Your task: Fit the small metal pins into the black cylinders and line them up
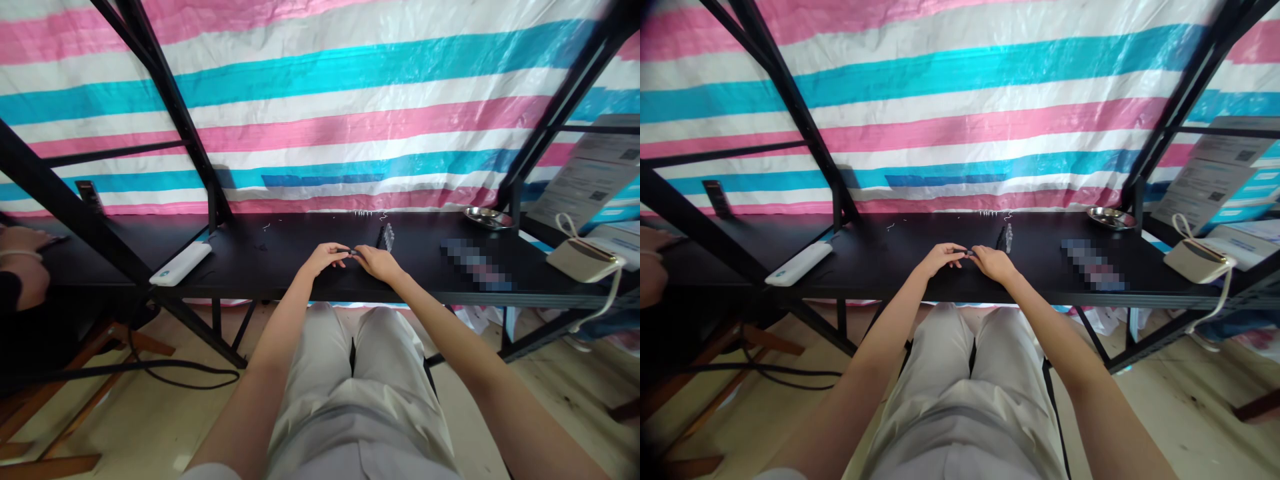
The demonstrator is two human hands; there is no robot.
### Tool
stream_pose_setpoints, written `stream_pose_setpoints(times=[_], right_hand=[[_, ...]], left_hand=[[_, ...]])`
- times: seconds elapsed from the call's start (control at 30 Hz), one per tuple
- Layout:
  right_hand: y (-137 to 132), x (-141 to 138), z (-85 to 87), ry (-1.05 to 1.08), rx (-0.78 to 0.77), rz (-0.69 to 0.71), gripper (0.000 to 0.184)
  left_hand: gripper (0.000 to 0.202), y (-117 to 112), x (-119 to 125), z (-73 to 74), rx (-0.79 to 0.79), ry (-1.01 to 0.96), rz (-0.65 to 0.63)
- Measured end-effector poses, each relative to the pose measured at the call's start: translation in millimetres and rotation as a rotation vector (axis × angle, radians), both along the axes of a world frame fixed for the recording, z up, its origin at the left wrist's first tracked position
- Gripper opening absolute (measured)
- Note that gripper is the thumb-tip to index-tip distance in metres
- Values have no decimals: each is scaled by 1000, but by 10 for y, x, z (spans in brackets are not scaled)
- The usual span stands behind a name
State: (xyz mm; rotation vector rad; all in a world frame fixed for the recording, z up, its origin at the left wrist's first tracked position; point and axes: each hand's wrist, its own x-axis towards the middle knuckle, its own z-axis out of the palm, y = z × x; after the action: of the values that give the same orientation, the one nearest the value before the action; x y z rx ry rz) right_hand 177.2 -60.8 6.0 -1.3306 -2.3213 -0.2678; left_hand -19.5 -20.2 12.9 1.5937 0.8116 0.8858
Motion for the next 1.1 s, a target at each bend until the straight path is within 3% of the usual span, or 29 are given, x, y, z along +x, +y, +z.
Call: stream_pose_setpoints(times=[0.3,0.57,1.1], right_hand=[[3,11,-22,-13,-2,26,36],[8,21,-43,-18,22,-113,37],[-43,18,0,22,18,-176,36]], left_hand=[[36,-14,6,3,16,51,-22],[35,42,4,-25,-45,-72,82],[32,53,-1,-12,-128,-165,157]])
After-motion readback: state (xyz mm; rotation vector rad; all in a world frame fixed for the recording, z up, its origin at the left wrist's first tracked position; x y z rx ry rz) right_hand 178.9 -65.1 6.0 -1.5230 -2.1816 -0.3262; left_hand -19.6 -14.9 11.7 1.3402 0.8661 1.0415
